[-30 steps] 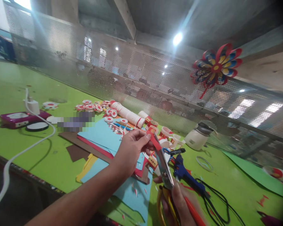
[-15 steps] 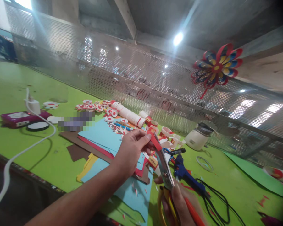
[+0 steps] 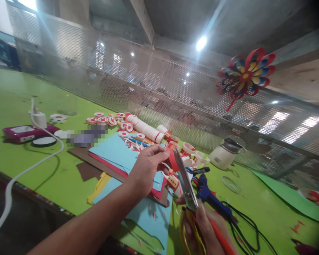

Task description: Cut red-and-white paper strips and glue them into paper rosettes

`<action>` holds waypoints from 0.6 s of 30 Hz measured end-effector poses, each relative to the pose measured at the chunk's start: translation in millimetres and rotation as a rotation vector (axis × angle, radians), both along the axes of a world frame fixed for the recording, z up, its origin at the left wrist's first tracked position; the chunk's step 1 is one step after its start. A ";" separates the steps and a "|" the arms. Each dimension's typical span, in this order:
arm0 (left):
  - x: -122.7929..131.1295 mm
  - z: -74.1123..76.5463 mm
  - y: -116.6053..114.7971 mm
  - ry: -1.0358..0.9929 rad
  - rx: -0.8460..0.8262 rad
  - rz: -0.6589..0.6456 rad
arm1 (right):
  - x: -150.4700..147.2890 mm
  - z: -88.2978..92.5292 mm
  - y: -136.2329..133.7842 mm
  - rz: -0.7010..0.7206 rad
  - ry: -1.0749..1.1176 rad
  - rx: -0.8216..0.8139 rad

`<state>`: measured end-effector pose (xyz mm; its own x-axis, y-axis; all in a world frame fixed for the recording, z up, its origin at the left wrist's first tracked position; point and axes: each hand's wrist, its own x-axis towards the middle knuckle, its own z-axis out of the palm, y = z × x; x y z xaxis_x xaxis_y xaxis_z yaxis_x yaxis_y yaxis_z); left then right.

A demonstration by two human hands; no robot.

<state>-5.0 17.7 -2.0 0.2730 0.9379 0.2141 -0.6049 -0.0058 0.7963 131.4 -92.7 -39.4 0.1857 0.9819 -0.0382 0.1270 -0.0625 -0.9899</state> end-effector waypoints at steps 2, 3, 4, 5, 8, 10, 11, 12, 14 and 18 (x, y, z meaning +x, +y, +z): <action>-0.5 -0.1 0.2 0.011 0.013 -0.016 | 2.5 0.2 0.4 0.037 -0.020 0.019; -0.5 -0.3 0.1 0.015 0.026 -0.022 | 3.3 0.2 0.3 0.048 -0.021 0.027; -0.3 -0.4 -0.1 0.019 0.041 -0.026 | 3.7 0.1 0.1 0.056 -0.021 0.037; 0.0 -0.7 -0.3 0.022 0.058 -0.029 | 3.8 -0.1 -0.2 0.061 -0.020 0.043; 1.5 -1.4 -1.1 0.031 0.103 -0.046 | 3.4 -0.7 -0.8 0.068 -0.019 0.048; 2.6 -1.8 -1.7 0.035 0.128 -0.060 | 3.5 -1.3 -0.8 0.076 -0.046 0.074; 3.1 -2.0 -2.0 0.036 0.136 -0.063 | 3.7 -1.6 -0.8 0.078 -0.071 0.093; 3.6 -2.1 -2.3 0.037 0.142 -0.061 | 4.0 -1.9 -0.9 0.078 -0.102 0.117; 4.4 -2.2 -2.8 0.039 0.144 -0.048 | 4.8 -2.7 -1.0 0.075 -0.164 0.152; 5.9 -2.6 -3.5 0.062 0.148 -0.028 | 6.0 -4.9 -0.8 0.066 -0.229 0.182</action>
